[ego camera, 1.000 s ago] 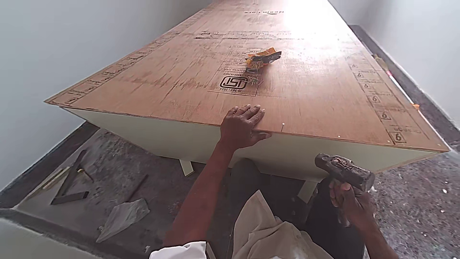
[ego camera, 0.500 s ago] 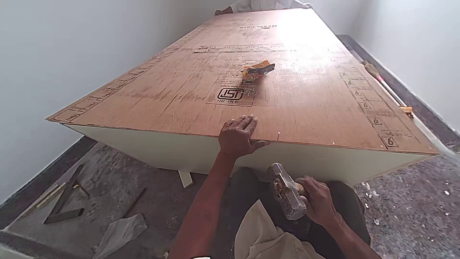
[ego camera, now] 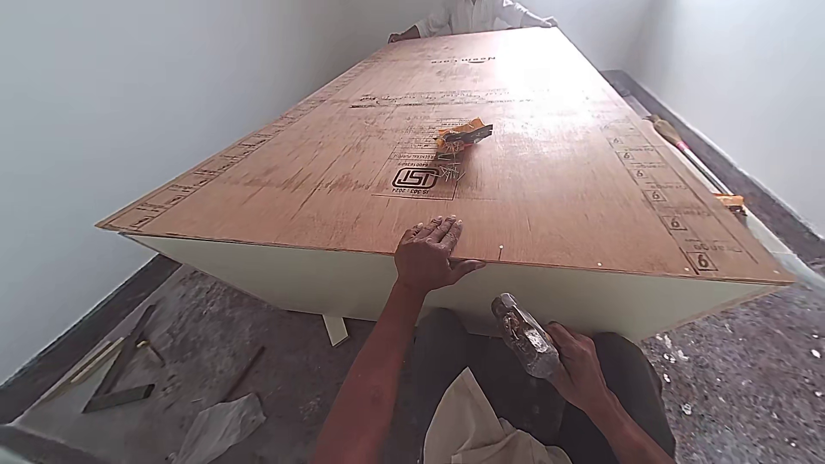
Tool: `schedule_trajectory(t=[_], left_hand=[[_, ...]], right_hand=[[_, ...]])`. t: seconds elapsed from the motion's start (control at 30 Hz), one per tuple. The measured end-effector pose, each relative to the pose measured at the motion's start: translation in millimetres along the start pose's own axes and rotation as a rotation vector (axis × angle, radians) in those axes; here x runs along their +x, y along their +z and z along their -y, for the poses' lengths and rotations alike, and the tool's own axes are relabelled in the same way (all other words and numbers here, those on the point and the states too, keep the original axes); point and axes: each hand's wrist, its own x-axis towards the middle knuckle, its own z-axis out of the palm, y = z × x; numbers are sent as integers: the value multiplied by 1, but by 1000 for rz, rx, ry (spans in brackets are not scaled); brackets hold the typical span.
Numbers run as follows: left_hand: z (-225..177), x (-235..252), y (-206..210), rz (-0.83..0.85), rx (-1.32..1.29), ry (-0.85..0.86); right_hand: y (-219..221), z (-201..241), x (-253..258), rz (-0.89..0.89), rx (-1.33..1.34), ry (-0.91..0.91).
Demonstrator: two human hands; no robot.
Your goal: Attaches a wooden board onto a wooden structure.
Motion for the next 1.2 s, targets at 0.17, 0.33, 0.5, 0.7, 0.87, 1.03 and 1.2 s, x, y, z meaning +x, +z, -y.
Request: schedule_trajectory(t=[0.17, 0.33, 0.5, 0.7, 0.87, 1.03, 1.2], left_hand=[[1, 1, 1, 14, -16, -3], [-1, -2, 2, 32, -31, -9], [-4, -3, 0, 57, -53, -21], [-5, -5, 2, 46, -58, -40], [-6, -5, 1, 36, -65, -61], [-6, -5, 1, 57, -69, -66], [-6, -6, 2, 51, -67, -64]], right_hand=[[3, 0, -3, 3, 5, 12], [2, 3, -5, 24, 13, 29], [-5, 3, -6, 24, 79, 101], [-11, -9, -15, 49, 363, 370], [-16, -16, -22, 39, 354, 409], [-14, -19, -20, 47, 296, 356], [-29, -5, 1, 105, 429, 422]])
